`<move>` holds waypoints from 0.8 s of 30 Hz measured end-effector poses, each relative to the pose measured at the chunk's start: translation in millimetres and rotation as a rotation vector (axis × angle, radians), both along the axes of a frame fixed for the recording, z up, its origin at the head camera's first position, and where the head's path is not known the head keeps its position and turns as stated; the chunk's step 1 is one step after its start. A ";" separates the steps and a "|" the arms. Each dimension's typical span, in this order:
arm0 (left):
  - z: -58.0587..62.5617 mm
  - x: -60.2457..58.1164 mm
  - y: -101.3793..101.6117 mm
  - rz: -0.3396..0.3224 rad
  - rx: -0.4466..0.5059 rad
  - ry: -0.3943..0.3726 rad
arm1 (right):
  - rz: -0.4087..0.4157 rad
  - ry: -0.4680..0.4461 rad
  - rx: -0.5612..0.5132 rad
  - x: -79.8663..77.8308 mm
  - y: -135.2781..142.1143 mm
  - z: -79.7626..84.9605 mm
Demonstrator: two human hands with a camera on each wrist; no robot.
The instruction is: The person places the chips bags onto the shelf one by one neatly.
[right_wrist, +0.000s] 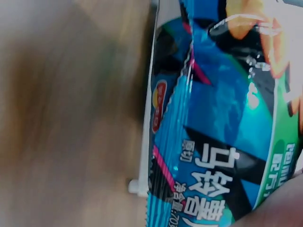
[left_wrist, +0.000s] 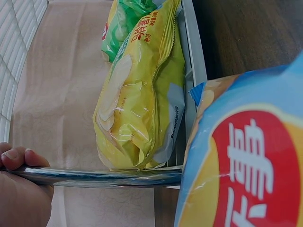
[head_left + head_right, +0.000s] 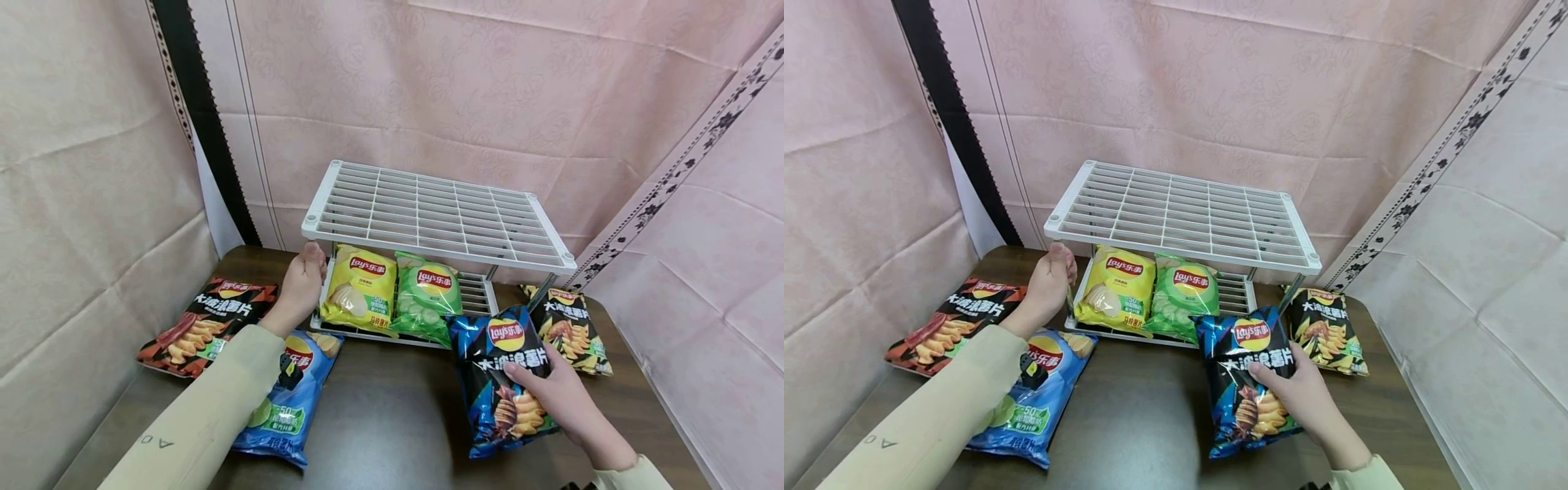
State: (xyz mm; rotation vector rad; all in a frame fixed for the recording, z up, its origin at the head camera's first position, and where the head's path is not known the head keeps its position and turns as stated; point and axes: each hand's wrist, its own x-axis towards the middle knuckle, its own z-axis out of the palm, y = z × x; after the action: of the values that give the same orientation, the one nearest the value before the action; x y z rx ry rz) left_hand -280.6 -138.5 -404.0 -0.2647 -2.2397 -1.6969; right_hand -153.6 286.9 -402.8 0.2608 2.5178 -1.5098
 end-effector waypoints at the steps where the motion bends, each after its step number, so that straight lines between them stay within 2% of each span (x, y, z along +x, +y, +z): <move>1: -0.3 0.0 0.0 0.003 -0.001 -0.001 | 0.008 0.022 0.000 -2.9 -3.2 1.2; 8: -1.7 -0.6 -0.2 0.008 -0.012 -0.004 | 0.052 0.158 0.064 -20.5 -27.3 9.2; 12: -2.0 -0.7 0.6 0.007 -0.010 -0.010 | 0.054 0.207 0.086 -31.0 -38.6 12.3; 16: -1.7 -0.5 0.4 0.005 -0.014 -0.011 | 0.034 0.239 0.112 -45.6 -48.1 16.0; 24: -0.1 0.3 0.4 0.000 -0.017 0.001 | -0.045 0.281 0.143 -85.8 -62.5 35.7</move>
State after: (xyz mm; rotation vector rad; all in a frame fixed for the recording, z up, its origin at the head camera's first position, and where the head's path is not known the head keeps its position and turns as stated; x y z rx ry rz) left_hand -280.3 -138.1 -404.1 -0.2694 -2.2543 -1.6783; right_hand -239.4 224.4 -367.1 0.1340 2.8626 -1.4759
